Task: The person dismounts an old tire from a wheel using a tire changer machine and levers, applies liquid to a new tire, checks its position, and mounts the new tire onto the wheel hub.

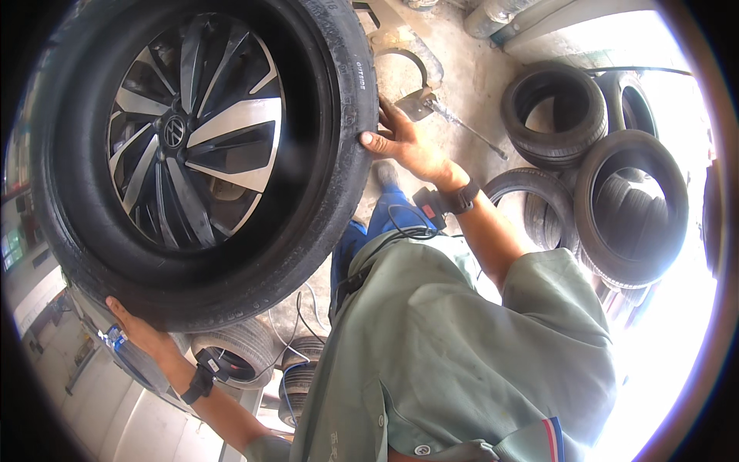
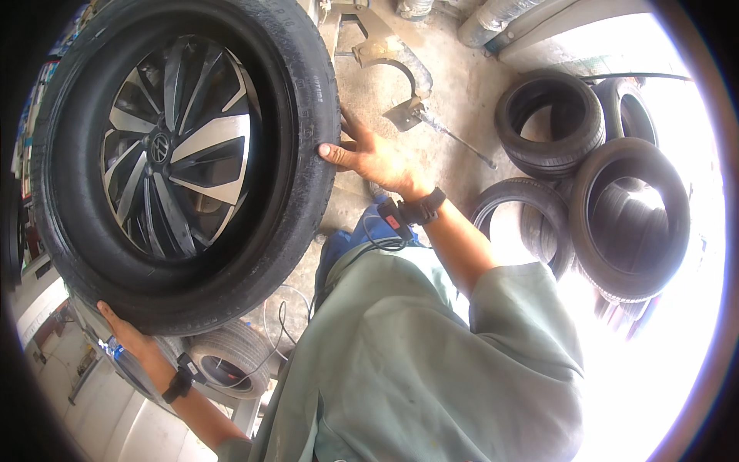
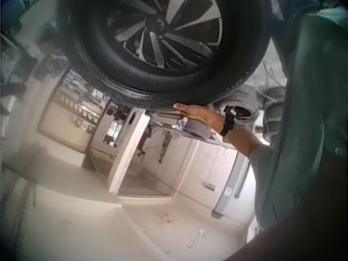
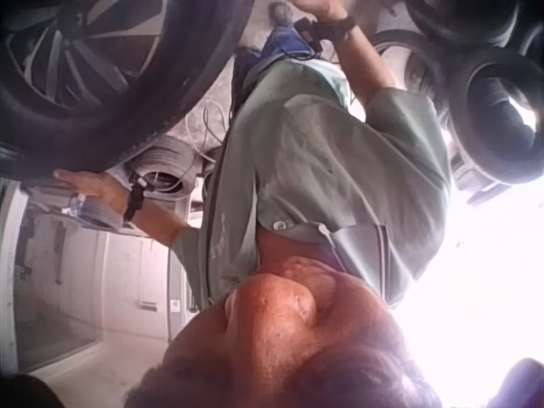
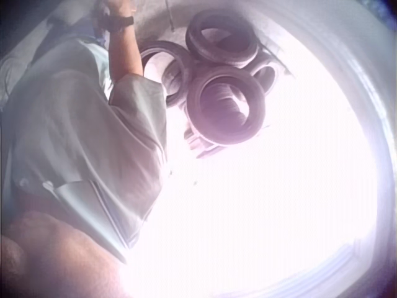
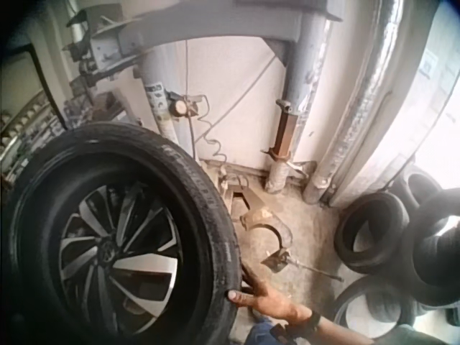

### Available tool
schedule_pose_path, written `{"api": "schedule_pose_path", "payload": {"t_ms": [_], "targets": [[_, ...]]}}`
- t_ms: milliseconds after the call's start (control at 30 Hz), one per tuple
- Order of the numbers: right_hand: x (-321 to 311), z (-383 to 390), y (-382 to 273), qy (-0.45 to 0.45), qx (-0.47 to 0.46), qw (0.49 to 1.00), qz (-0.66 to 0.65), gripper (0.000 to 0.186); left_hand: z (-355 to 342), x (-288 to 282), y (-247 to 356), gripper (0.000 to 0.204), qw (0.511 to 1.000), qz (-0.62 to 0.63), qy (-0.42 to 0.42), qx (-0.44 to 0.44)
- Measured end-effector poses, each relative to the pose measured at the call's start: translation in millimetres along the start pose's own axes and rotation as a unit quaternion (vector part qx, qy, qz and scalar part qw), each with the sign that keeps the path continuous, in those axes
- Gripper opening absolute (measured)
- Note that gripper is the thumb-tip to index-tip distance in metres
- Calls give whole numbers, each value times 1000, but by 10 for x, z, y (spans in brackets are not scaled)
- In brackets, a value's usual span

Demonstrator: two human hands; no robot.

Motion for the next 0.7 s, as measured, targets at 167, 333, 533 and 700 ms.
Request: {"api": "schedule_pose_path", "payload": {"t_ms": [167, 333, 533, 700], "targets": [[34, -19, 248, 40, 47, 998, 16, 93, -134, 3, 3, 80, 988, 72, -87, -104], [142, 59, 198, 63, 63, 996, -30, 83, -320, -132, 77, 83, 994, -57, -95, -3], [235, 71, 244, 67, 62, 995, -26, 69, -358, -137, -5, 84, 991, -21, -130, -34], [260, 94, 304, 99, 100, 989, -40, 62, -414, -109, 33, 86, 986, -102, -131, -2]]}}
Point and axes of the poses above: each hand's wrist, its own z-axis away from the middle knuckle, its own x-axis out of the palm, y = z × x, the point moved 4 cm from there along -z, towards the middle knuckle, and after that the axes turned 13 degrees about z, right-handed, at the moved point
